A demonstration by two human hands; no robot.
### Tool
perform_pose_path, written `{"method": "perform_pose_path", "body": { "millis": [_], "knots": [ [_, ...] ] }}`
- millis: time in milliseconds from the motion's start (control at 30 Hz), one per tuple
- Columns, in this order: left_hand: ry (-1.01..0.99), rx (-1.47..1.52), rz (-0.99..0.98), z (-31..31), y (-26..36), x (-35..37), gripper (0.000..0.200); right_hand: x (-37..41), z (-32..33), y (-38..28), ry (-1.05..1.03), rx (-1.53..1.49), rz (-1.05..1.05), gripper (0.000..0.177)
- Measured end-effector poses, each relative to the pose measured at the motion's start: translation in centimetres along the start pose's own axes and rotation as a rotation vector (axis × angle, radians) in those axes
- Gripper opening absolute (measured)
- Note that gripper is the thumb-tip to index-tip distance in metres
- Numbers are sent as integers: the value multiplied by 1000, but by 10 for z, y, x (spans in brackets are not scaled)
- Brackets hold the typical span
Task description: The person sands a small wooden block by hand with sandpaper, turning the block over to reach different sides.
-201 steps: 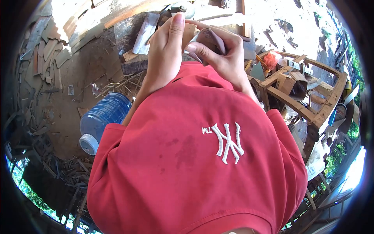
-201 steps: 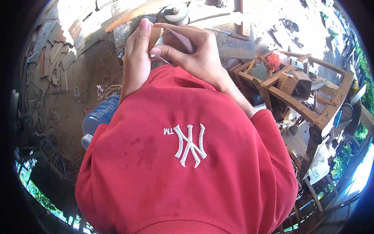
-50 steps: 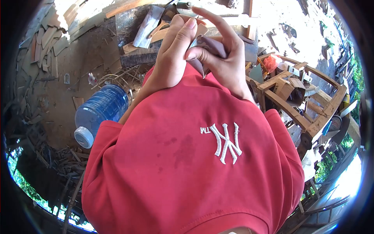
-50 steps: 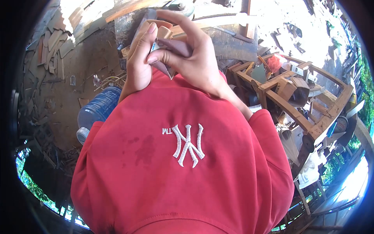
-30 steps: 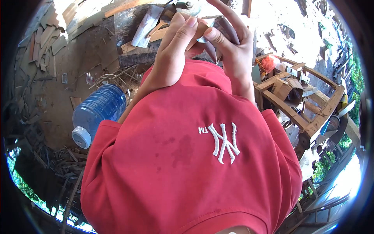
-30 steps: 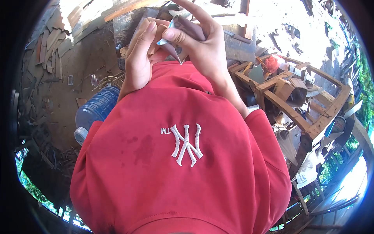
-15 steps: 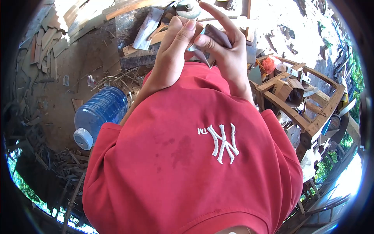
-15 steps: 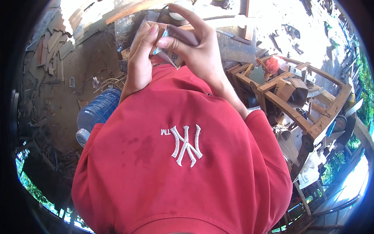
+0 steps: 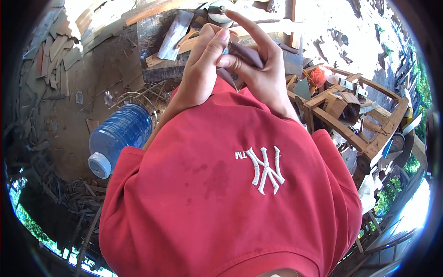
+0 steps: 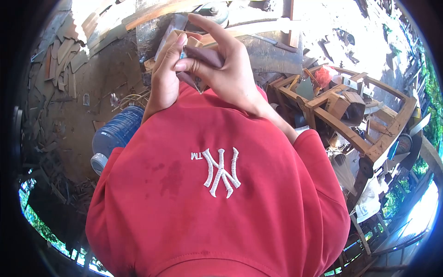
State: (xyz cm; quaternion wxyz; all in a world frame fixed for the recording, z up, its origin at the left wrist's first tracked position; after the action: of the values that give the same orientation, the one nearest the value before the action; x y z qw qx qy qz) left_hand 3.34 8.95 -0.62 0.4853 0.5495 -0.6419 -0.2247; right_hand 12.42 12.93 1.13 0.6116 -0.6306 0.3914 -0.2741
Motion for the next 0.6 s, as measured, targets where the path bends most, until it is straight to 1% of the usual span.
{"method": "perform_pose_path", "body": {
  "millis": [33,67,100,233,300,333,367,400,433,467,500,533,567,600],
  "knots": [
    [8,14,1,0,0,-1,22,-2,4,5,16,-34,-15,65],
    [21,-79,-75,1,4,-2,22,-5,8,9,32,-68,-29,64],
    [21,-76,-63,1,3,-1,22,-6,12,8,79,-52,-34,63],
    [13,-66,-13,1,-1,6,22,10,-7,-1,-52,47,72,61],
    [-5,-39,-6,0,-2,4,23,3,0,-4,32,-51,-21,58],
    [-37,26,34,-5,2,7,24,0,6,2,46,1,25,57],
    [-25,42,38,-5,2,8,24,-3,10,5,57,50,74,56],
    [-10,56,43,-6,1,8,24,-2,12,3,76,46,70,56],
    [4,69,53,-7,0,9,25,-2,15,4,102,49,66,52],
    [38,10,-1,-7,0,7,27,-1,21,8,130,52,62,49],
    [-37,16,21,-6,-3,7,28,-2,29,13,158,59,58,46],
    [-115,22,42,-3,-4,7,28,-13,43,12,294,100,134,44],
    [-191,29,63,-3,-7,7,29,-9,58,16,448,-15,-22,39],
    [-146,80,59,0,-11,5,37,-9,72,18,401,-50,7,39]
  ]
}}
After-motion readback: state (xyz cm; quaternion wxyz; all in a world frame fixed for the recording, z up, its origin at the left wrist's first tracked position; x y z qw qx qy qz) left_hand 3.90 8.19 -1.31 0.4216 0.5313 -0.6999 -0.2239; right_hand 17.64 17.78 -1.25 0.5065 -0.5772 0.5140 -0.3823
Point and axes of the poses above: each hand's wrist, its own x-axis away from the middle knuckle, its own z-axis out of the back of the hand, y = z × x, the point moved 6 cm from there along -x, towards the middle knuckle, and after that the axes turned 10 degrees about z, right-handed, at the moved point
